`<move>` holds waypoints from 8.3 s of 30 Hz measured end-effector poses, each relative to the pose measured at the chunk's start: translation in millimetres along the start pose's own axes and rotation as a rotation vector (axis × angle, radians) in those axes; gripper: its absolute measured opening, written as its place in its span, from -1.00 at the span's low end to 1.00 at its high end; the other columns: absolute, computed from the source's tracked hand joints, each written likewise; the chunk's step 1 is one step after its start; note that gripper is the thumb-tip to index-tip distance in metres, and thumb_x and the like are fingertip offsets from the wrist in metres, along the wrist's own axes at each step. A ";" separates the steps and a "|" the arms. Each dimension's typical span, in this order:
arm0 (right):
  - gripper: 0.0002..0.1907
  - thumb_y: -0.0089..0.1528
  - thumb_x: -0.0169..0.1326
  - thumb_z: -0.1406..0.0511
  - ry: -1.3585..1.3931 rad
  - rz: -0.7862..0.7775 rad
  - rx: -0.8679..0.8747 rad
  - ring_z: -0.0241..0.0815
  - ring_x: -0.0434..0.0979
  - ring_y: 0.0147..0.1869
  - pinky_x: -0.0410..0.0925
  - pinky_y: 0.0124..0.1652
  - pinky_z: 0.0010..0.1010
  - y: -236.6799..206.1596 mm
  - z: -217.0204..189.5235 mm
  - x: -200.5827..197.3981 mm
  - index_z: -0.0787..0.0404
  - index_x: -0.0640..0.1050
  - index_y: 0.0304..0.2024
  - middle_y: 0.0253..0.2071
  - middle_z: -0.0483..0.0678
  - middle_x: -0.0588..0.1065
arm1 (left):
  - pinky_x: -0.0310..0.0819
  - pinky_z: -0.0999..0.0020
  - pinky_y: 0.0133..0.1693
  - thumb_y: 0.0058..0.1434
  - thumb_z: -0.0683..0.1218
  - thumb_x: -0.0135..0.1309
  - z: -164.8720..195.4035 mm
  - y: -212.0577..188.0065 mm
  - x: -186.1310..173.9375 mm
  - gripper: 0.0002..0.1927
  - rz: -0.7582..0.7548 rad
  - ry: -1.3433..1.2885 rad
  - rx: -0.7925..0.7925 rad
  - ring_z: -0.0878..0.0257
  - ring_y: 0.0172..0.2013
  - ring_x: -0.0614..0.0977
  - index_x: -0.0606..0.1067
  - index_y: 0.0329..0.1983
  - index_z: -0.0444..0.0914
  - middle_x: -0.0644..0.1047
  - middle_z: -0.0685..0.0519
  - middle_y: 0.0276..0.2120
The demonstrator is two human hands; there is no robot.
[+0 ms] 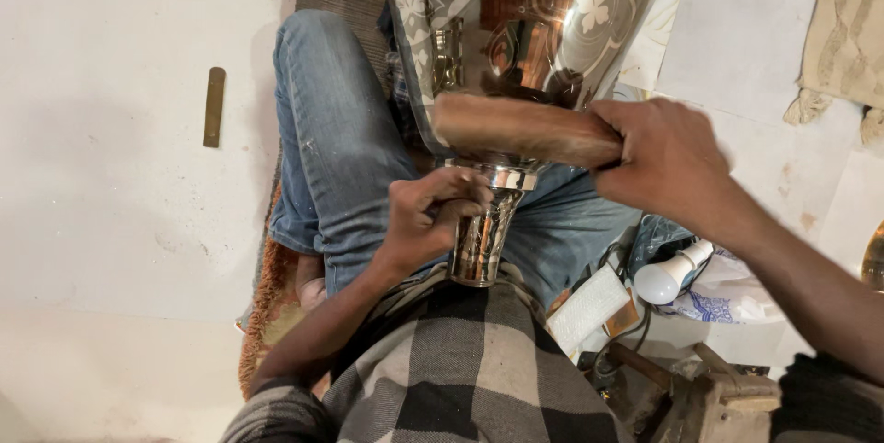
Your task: The person sits cross-legged on the floor and repeatedly hammers a small metal piece held against the base of a large decorative metal vase. The person uses a wooden mallet to strike the metal piece while holding it in place with the other hand.
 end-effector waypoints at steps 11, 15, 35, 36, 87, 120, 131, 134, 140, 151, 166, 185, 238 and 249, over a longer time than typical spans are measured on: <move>-0.74 0.02 0.36 0.35 0.721 0.209 -0.001 -0.30 0.49 -0.49 0.35 -0.44 -0.47 -45.9 41.0 65.6 0.29 0.62 -0.26 -0.50 -0.06 0.56 | 0.62 0.46 -0.49 0.05 -0.45 -0.02 3.0 16.2 28.3 -0.41 -0.473 0.295 0.156 0.26 -0.39 0.73 0.57 0.12 -0.18 0.69 -0.02 -0.24; -0.87 0.13 0.32 0.38 0.906 0.373 -0.029 -0.36 0.50 -0.46 0.39 -0.43 -0.48 -75.7 51.0 82.6 0.29 0.61 -0.35 -0.48 -0.10 0.56 | 0.43 0.40 -0.62 -0.04 -0.41 0.03 -4.3 16.0 29.5 -0.35 -0.494 0.353 0.208 0.36 -0.58 0.64 0.58 0.11 -0.07 0.70 0.09 -0.40; -0.85 0.14 0.28 0.38 0.673 0.743 0.012 -0.24 0.49 -0.42 0.42 -0.27 -0.41 -157.4 31.2 105.8 0.19 0.52 -0.35 -0.48 -0.14 0.50 | 0.43 0.31 -0.50 0.05 -0.31 0.17 19.1 16.4 24.2 -0.44 -0.656 0.199 0.414 0.25 -0.52 0.60 0.51 0.13 -0.04 0.66 0.12 -0.35; -0.77 0.21 0.29 0.37 0.779 0.763 -0.004 -0.29 0.45 -0.48 0.46 -0.25 -0.42 -158.7 30.7 108.9 0.09 0.50 -0.48 -0.58 -0.21 0.46 | 0.40 0.30 -0.53 0.01 -0.34 0.15 18.9 17.9 25.4 -0.41 -0.688 0.231 0.413 0.24 -0.54 0.59 0.52 0.13 -0.06 0.69 0.12 -0.29; -0.22 0.07 0.12 0.43 0.216 0.325 -0.226 -0.43 0.47 -0.55 0.36 -0.59 -0.60 -83.5 -15.0 -8.0 -0.26 0.43 0.33 -0.06 -0.06 0.60 | 0.73 0.36 -0.14 0.14 -0.37 0.15 -5.0 -14.7 0.2 -0.63 0.025 0.108 0.049 0.20 -0.18 0.78 0.54 0.03 -0.31 0.70 -0.04 -0.20; -0.25 -0.01 0.25 0.52 0.432 0.855 -0.160 -0.12 0.60 -0.14 0.46 -0.15 -0.38 -157.4 -23.0 26.5 0.11 0.50 0.27 0.01 0.06 0.58 | 0.66 0.33 -0.33 0.06 -0.43 0.03 -0.1 6.6 16.1 -0.57 -0.405 0.223 0.172 0.19 -0.35 0.75 0.55 -0.02 -0.24 0.70 0.00 -0.30; -0.19 0.01 0.22 0.55 0.925 0.672 0.092 -0.33 0.54 0.07 0.37 0.04 -0.55 -156.1 -3.8 152.7 0.24 0.43 0.35 0.05 0.03 0.59 | 0.71 0.34 -0.04 0.17 -0.40 0.13 21.8 19.3 -2.0 -0.61 -0.106 -0.135 0.125 0.20 -0.10 0.76 0.52 0.05 -0.28 0.69 -0.08 -0.15; -0.17 0.01 0.25 0.56 1.063 0.649 0.162 -0.35 0.53 0.05 0.36 0.05 -0.56 -150.7 0.1 175.4 0.27 0.42 0.36 0.07 0.00 0.58 | 0.71 0.38 -0.11 0.17 -0.37 0.18 23.8 16.8 1.1 -0.64 -0.124 -0.094 0.112 0.22 -0.15 0.76 0.53 0.05 -0.32 0.69 -0.07 -0.19; -0.18 0.01 0.25 0.56 1.168 0.657 0.169 -0.35 0.54 -0.01 0.39 0.00 -0.56 -143.9 -2.4 181.2 0.29 0.43 0.36 0.03 0.01 0.60 | 0.71 0.37 -0.19 0.23 -0.37 0.13 24.1 12.5 7.8 -0.67 -0.167 0.130 0.230 0.17 -0.23 0.78 0.57 0.06 -0.31 0.69 -0.09 -0.13; -0.25 0.05 0.32 0.50 1.128 0.675 0.048 -0.33 0.52 0.10 0.39 0.08 -0.54 -144.1 -1.5 150.0 0.33 0.45 0.31 0.12 0.06 0.57 | 0.64 0.33 -0.36 0.13 -0.41 0.09 25.9 10.9 12.6 -0.61 -0.214 0.246 0.234 0.19 -0.33 0.77 0.57 0.03 -0.29 0.70 -0.07 -0.24; -0.26 0.07 0.15 0.49 0.762 0.825 -0.109 -0.30 0.53 -0.09 0.38 -0.10 -0.54 -162.7 -18.4 39.4 0.05 0.51 0.34 -0.03 -0.05 0.56 | 0.74 0.40 -0.21 0.18 -0.41 0.03 22.1 6.9 16.8 -0.60 -0.193 0.191 0.212 0.25 -0.24 0.78 0.59 0.03 -0.23 0.71 -0.01 -0.16; -0.17 -0.22 0.27 0.50 0.749 0.004 -0.429 -0.07 0.71 -0.10 0.52 -0.19 -0.26 -174.0 -63.5 106.4 -0.05 0.65 0.15 0.02 0.00 0.66 | 0.73 0.30 -0.13 0.16 -0.45 0.11 13.1 16.0 9.1 -0.61 -0.184 -0.135 0.071 0.16 -0.16 0.76 0.51 0.07 -0.40 0.68 -0.10 -0.12; -0.24 0.07 0.18 0.55 0.579 0.913 -0.262 -0.20 0.58 -0.04 0.43 -0.08 -0.45 -154.7 -15.9 47.0 0.17 0.43 0.35 0.06 0.08 0.53 | 0.49 0.32 -0.41 0.08 -0.43 0.05 7.1 18.6 5.8 -0.46 -0.345 0.104 0.371 0.21 -0.42 0.53 0.55 0.12 -0.19 0.66 0.02 -0.27; -0.23 0.01 0.12 0.50 0.647 0.374 -0.280 -0.34 0.58 -0.28 0.48 -0.32 -0.48 -92.4 -19.5 -18.9 -0.03 0.51 0.30 -0.03 -0.14 0.60 | 0.60 0.34 -0.27 0.26 -0.35 0.09 5.1 1.4 -5.0 -0.76 0.054 0.147 0.218 0.25 -0.33 0.68 0.56 -0.03 -0.28 0.66 0.03 -0.29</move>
Point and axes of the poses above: each hand's wrist, its own y-axis towards the middle knuckle, its own x-axis out of the palm, z = x × y, the point moved 8 cm from there along y, towards the middle knuckle
